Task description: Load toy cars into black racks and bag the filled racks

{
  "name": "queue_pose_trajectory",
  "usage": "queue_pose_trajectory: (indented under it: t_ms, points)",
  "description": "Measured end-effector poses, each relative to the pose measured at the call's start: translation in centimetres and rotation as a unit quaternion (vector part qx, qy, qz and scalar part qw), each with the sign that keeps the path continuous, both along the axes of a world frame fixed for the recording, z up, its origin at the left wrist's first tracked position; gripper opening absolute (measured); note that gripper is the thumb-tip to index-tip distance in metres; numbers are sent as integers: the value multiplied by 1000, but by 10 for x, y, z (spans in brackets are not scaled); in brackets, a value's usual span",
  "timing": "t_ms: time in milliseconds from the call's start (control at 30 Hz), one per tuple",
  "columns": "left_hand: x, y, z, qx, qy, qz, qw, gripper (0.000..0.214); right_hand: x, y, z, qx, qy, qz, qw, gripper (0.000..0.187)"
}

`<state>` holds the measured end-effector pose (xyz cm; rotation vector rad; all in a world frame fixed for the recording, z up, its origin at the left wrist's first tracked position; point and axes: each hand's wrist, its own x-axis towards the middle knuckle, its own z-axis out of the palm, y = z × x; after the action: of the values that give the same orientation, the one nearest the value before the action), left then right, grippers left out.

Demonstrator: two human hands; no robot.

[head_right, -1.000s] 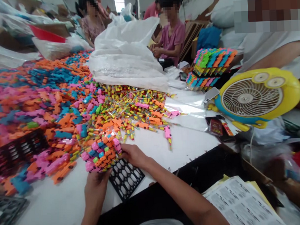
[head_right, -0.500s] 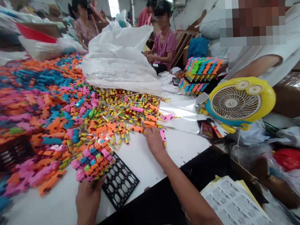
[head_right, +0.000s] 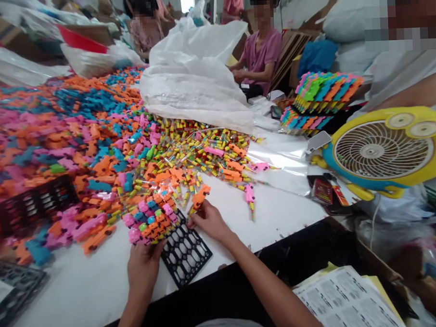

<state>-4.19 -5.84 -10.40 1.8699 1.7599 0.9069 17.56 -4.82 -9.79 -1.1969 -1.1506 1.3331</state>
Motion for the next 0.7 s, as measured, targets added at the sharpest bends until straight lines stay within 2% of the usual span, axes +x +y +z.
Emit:
queue_pose_trajectory:
  t_ms: [133, 300, 367, 467, 533, 600, 633, 700]
  points:
    - [1, 0, 0, 4, -9, 7, 1000, 29, -8, 8, -3, 51, -102, 43, 993, 21]
    - [0, 0, 1, -3, -3, 11, 1000, 32, -8, 8, 7, 163, -261, 68, 949, 11]
    - [-2, 2, 0, -14, 13, 8, 1000, 34, -12, 7, 10, 179, -285, 77, 938, 11]
    - [-5, 5, -4, -22, 38, 6, 999, 36, -12, 6, 8, 160, -255, 52, 952, 17]
    - [-7, 6, -7, -27, 47, 11, 998, 39, 1, 4, 5, 133, -220, -16, 966, 23]
    - [-9, 5, -9, -40, 67, 25, 997, 41, 27, -1, 3, 126, -223, -153, 954, 23]
    - [-10, 3, -10, -47, 81, 28, 995, 42, 45, -6, 2, 131, -247, -231, 932, 22]
    - [-16, 0, -8, -39, 107, 21, 993, 41, 83, -19, 0, 139, -328, -356, 864, 24]
